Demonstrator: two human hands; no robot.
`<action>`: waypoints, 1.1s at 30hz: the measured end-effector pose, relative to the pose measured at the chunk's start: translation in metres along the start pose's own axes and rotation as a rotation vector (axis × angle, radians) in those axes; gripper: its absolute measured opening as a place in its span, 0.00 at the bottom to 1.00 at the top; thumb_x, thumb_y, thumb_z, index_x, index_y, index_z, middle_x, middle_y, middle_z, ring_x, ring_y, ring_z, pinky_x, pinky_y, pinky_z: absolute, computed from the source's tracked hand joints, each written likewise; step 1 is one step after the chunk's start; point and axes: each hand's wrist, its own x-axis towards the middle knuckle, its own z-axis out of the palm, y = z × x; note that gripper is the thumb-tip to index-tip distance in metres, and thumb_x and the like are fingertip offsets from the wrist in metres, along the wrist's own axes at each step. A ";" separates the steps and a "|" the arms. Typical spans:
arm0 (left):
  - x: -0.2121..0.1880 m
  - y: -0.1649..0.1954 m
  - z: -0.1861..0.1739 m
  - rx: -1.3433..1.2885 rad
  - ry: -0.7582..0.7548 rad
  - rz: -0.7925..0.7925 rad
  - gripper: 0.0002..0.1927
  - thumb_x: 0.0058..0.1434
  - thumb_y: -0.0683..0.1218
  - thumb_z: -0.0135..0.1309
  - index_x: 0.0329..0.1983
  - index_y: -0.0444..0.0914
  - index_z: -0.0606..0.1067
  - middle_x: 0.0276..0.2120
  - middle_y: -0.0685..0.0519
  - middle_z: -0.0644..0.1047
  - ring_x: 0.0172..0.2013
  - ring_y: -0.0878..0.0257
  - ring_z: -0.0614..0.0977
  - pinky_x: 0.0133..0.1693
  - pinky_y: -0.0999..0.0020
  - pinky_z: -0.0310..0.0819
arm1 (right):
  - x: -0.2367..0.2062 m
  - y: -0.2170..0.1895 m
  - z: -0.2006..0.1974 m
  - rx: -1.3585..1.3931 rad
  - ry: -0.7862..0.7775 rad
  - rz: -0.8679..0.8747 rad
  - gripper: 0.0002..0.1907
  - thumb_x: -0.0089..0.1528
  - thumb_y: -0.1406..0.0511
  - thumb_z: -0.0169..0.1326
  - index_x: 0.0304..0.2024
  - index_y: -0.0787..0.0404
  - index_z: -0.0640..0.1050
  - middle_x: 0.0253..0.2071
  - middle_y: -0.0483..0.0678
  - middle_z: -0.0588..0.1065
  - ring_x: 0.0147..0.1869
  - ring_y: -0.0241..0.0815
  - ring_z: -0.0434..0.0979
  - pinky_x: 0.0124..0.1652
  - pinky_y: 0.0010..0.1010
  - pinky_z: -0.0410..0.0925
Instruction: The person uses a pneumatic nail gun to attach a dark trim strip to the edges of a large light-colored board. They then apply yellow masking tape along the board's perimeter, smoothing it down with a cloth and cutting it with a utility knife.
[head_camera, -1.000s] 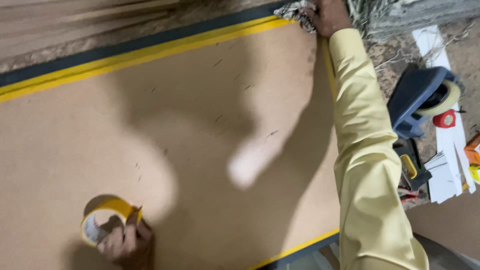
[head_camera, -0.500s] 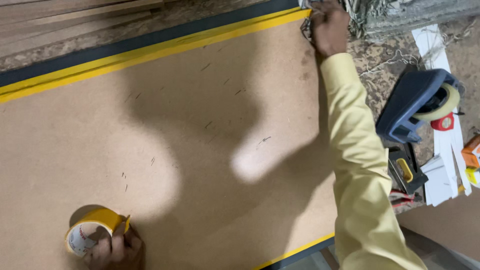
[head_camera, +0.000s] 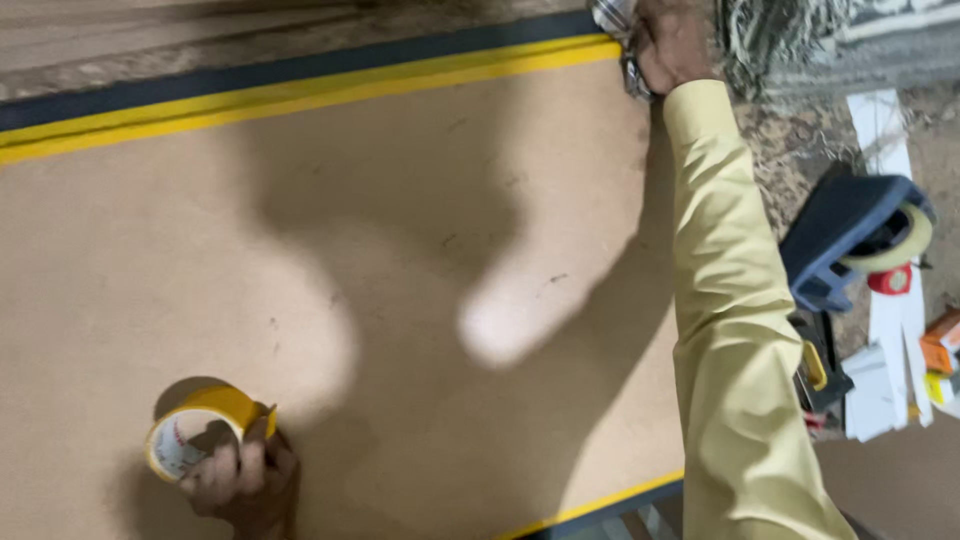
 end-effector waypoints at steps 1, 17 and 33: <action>0.000 0.000 0.000 0.003 0.003 -0.002 0.07 0.64 0.47 0.60 0.43 0.47 0.85 0.32 0.52 0.76 0.29 0.55 0.74 0.38 0.61 0.66 | 0.012 -0.006 0.004 0.050 -0.074 0.053 0.08 0.65 0.70 0.52 0.42 0.69 0.79 0.40 0.63 0.76 0.45 0.62 0.77 0.44 0.49 0.70; 0.028 -0.001 -0.022 -0.187 -0.070 -0.003 0.10 0.63 0.48 0.59 0.47 0.43 0.82 0.36 0.52 0.78 0.34 0.57 0.78 0.39 0.59 0.69 | 0.219 -0.482 0.196 0.292 -0.106 0.000 0.29 0.58 0.61 0.58 0.61 0.66 0.70 0.57 0.56 0.69 0.64 0.58 0.65 0.56 0.48 0.65; -0.098 -0.319 -0.117 -0.499 -0.023 -0.131 0.14 0.55 0.45 0.60 0.44 0.39 0.83 0.36 0.45 0.78 0.34 0.51 0.80 0.38 0.52 0.72 | 0.345 -0.790 0.245 0.221 -0.121 -0.111 0.25 0.65 0.54 0.50 0.56 0.65 0.73 0.54 0.60 0.71 0.59 0.61 0.68 0.51 0.53 0.63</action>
